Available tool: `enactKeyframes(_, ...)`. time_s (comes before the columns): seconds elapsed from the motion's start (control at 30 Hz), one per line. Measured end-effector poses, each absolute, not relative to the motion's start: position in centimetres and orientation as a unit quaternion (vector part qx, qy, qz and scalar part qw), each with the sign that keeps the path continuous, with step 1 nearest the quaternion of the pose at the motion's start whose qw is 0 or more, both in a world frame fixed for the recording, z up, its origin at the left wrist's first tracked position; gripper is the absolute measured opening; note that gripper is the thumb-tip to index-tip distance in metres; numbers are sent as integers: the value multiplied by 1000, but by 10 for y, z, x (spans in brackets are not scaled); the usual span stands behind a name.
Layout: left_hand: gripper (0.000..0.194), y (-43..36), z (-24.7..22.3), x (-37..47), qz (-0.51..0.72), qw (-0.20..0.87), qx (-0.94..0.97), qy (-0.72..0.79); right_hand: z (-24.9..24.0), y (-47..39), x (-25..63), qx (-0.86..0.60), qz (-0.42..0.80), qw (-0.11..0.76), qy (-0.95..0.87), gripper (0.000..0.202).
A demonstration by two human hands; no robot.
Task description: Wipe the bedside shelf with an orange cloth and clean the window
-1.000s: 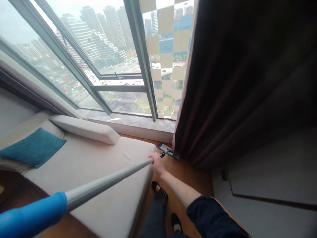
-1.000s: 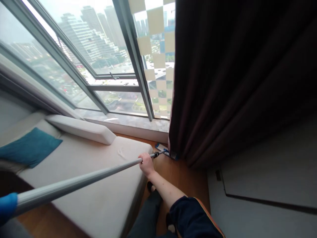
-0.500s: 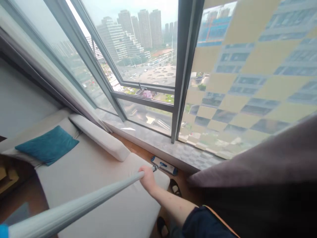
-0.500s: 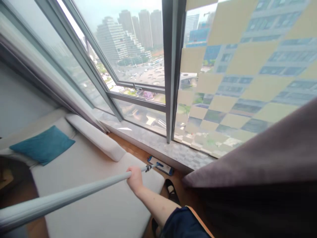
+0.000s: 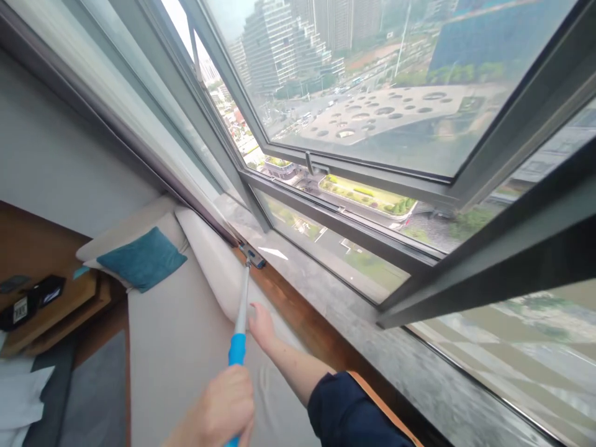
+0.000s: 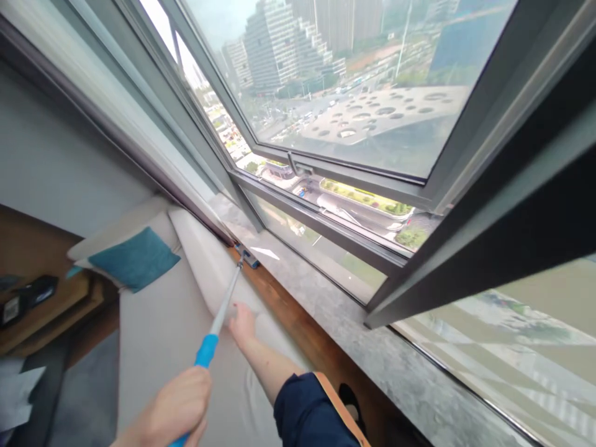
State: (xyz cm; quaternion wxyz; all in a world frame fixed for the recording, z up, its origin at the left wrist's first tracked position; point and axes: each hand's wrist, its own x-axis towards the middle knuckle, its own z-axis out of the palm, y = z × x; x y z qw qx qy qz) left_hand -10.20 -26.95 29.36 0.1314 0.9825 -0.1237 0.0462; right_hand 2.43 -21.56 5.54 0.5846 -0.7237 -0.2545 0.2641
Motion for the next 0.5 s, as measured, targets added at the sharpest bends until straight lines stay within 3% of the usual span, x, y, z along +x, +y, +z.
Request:
enactKeyframes(0.1, 16, -217, 254, -68, 99, 131, 982, -90, 4, -270, -7, -693, 326, 602, -224, 41)
enactKeyframes(0.3, 15, -100, 167, -20, 183, 95, 978, -44, -99, -431, -16, -746, 394, 525, -116, 27)
enactKeyframes(0.4, 15, -83, 150, -5, 199, 100, 974, -35, -123, -483, 10, -761, 417, 488, -90, 16)
enactKeyframes(0.5, 19, -97, 142, 10, 206, 121, 971, -12, -117, -490, 42, -778, 385, 485, -106, 8)
